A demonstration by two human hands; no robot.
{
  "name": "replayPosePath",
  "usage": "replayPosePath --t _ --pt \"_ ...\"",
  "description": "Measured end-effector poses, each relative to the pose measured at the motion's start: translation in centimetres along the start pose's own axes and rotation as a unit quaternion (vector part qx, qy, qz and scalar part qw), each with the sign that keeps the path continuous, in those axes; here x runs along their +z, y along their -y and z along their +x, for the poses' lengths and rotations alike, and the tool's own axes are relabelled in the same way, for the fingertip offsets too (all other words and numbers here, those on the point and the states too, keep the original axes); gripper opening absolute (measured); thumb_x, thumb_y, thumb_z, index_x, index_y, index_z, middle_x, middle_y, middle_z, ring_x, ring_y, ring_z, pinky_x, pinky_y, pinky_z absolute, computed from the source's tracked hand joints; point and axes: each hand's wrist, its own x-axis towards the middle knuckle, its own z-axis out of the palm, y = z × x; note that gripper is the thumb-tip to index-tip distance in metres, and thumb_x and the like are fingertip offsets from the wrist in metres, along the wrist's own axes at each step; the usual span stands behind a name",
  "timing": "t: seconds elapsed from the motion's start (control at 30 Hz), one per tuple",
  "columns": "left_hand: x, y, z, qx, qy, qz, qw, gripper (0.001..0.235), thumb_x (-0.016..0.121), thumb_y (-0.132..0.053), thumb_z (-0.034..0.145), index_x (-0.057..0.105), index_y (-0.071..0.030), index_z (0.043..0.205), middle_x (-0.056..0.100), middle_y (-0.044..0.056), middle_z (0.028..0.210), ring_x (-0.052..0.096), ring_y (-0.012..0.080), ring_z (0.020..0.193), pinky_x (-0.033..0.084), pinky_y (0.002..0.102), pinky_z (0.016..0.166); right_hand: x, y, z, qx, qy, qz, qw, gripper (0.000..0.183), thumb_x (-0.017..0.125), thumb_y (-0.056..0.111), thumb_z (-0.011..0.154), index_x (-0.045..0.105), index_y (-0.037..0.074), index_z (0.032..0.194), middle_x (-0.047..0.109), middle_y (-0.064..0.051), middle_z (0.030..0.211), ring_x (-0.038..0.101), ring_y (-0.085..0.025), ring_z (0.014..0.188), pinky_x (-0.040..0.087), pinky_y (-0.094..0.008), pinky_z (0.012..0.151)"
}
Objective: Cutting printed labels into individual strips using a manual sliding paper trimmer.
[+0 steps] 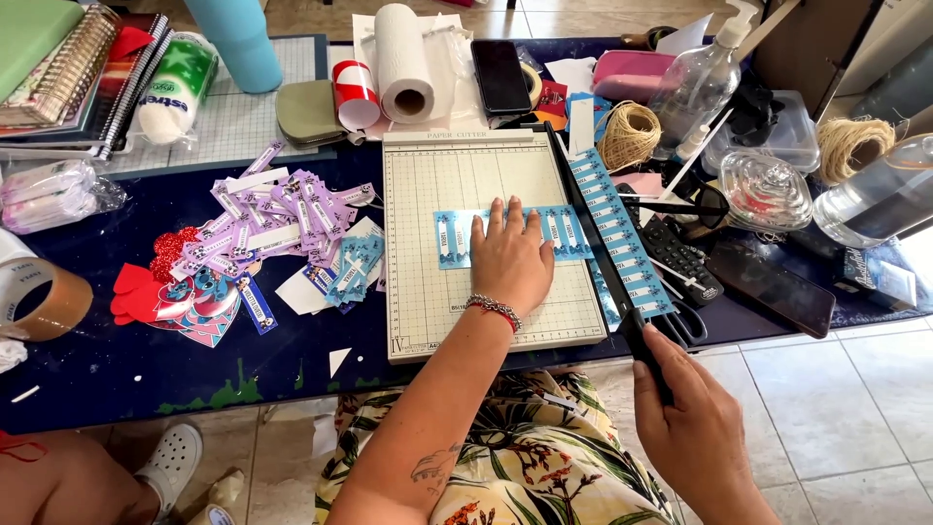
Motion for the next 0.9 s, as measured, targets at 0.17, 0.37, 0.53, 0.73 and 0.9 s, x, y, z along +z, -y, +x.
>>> replayPosePath --t 0.17,0.37,0.53,0.73,0.9 --pt "0.15 -0.01 0.07 0.000 0.000 0.003 1.000 0.057 0.037 -0.045 0.103 0.048 -0.014 0.149 0.037 0.016 0.161 0.025 0.0371 0.152 0.018 0.057 0.122 0.19 -0.25 -0.10 0.012 0.004 -0.008 1.000 0.045 0.063 0.021 0.095 0.065 0.013 0.140 0.071 -0.010 0.134 0.068 -0.026 0.123 0.058 -0.044 0.090" --pt "-0.05 -0.10 0.07 -0.003 0.004 0.004 1.000 0.057 0.037 -0.046 0.103 0.048 -0.014 0.149 0.037 0.015 0.161 0.025 0.0370 0.152 0.018 0.057 0.122 0.10 -0.06 -0.04 0.019 0.007 -0.014 1.000 0.045 0.063 0.021 0.095 0.065 0.014 0.140 0.071 -0.008 0.134 0.068 -0.025 0.124 0.057 -0.043 0.091" --pt "0.08 -0.09 0.14 -0.002 0.000 0.005 1.000 0.057 0.037 -0.046 0.103 0.048 -0.014 0.149 0.037 0.015 0.161 0.025 0.0371 0.153 0.019 0.057 0.122 0.19 -0.08 -0.06 0.026 0.015 -0.016 0.999 0.046 0.062 0.023 0.096 0.065 0.014 0.141 0.071 -0.009 0.134 0.067 -0.025 0.125 0.058 -0.044 0.091" --pt "0.47 -0.16 0.28 -0.007 -0.007 0.011 1.000 0.058 0.039 -0.047 0.102 0.049 -0.014 0.148 0.038 0.015 0.161 0.026 0.0364 0.152 0.020 0.057 0.121 0.51 -0.41 -0.19 0.011 0.010 -0.031 0.999 0.044 0.061 0.022 0.097 0.065 0.014 0.140 0.072 -0.008 0.134 0.069 -0.026 0.122 0.059 -0.047 0.080" --pt "0.70 -0.14 0.22 -0.006 -0.019 0.009 1.000 0.056 0.040 -0.047 0.102 0.052 -0.015 0.146 0.039 0.015 0.160 0.027 0.0367 0.151 0.020 0.058 0.121 0.49 -0.09 -0.17 0.032 0.021 -0.034 0.999 0.043 0.059 0.023 0.097 0.065 0.015 0.139 0.071 -0.005 0.135 0.068 -0.024 0.122 0.058 -0.048 0.079"
